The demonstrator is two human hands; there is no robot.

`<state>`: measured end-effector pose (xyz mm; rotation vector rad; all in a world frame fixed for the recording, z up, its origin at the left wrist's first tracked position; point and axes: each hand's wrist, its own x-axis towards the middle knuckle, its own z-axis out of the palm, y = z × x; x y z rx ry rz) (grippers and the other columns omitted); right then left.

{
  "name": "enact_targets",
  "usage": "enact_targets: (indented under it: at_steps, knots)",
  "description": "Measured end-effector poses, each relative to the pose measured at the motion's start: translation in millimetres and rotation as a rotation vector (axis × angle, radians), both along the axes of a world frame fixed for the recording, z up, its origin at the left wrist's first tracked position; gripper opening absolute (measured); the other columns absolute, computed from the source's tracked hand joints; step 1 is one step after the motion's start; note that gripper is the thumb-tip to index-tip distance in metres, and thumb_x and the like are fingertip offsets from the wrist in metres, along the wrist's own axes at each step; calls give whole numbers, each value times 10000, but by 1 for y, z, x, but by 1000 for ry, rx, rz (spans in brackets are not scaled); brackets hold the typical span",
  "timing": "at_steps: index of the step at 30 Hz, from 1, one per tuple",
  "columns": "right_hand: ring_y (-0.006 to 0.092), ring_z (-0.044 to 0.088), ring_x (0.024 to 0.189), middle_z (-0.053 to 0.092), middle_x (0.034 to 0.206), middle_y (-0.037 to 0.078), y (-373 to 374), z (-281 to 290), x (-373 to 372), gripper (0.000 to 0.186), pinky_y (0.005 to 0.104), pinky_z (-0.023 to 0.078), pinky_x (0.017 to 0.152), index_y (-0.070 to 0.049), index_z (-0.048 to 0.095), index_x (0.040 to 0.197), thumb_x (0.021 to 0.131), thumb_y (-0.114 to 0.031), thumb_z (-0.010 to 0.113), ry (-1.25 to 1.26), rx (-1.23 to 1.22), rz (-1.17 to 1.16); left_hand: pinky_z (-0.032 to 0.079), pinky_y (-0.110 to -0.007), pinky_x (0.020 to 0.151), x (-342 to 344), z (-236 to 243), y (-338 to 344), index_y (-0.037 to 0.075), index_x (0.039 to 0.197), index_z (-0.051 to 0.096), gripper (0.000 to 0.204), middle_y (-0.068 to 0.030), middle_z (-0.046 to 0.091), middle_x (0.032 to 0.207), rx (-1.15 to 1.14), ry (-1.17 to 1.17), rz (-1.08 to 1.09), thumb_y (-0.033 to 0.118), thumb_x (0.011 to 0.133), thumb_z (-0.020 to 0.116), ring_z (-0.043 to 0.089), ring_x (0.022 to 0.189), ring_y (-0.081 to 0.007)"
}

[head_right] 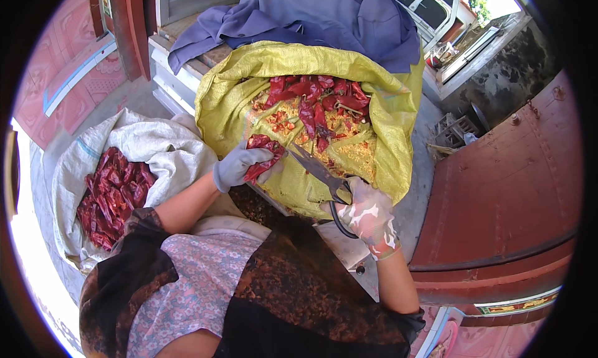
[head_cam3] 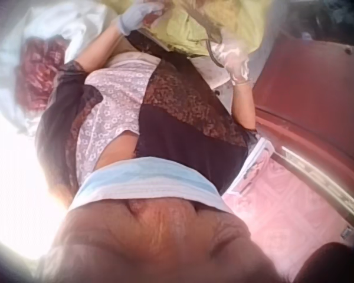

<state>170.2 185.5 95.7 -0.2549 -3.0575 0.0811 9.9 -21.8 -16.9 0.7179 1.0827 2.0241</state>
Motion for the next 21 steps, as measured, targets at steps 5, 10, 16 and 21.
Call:
enact_targets:
  at_steps: [5, 10, 16, 21]
  knots:
    - [320, 627, 736, 632, 752, 142, -9, 1, -6, 520, 385, 485, 635, -73, 600, 869, 633, -520, 722, -3, 96, 94, 370, -242, 402, -5, 2, -5, -19, 909, 579, 216, -97, 597, 713, -38, 73, -16, 182, 867, 510, 491, 463, -119]
    - [330, 618, 719, 622, 737, 143, -12, 5, -13, 511, 401, 477, 624, -69, 587, 821, 651, -537, 701, -50, 193, 134, 358, -236, 398, -5, 1, -7, 1, 882, 592, 194, -74, 589, 667, -38, 172, 11, 183, 860, 529, 462, 446, -96]
    - [345, 611, 711, 620, 734, 151, -16, 8, -13, 506, 406, 475, 615, -73, 589, 793, 664, -553, 685, -154, 151, 55, 309, -218, 409, -4, 8, -11, 19, 771, 617, 219, -23, 570, 630, -168, 217, 30, 201, 863, 537, 427, 452, -58]
    - [325, 623, 693, 619, 717, 142, -24, -2, -15, 527, 414, 477, 589, -66, 585, 744, 647, -577, 664, -102, 274, 37, 288, -222, 415, -1, 9, -11, 19, 741, 608, 226, -7, 532, 594, -193, 187, 39, 186, 869, 526, 398, 449, -53]
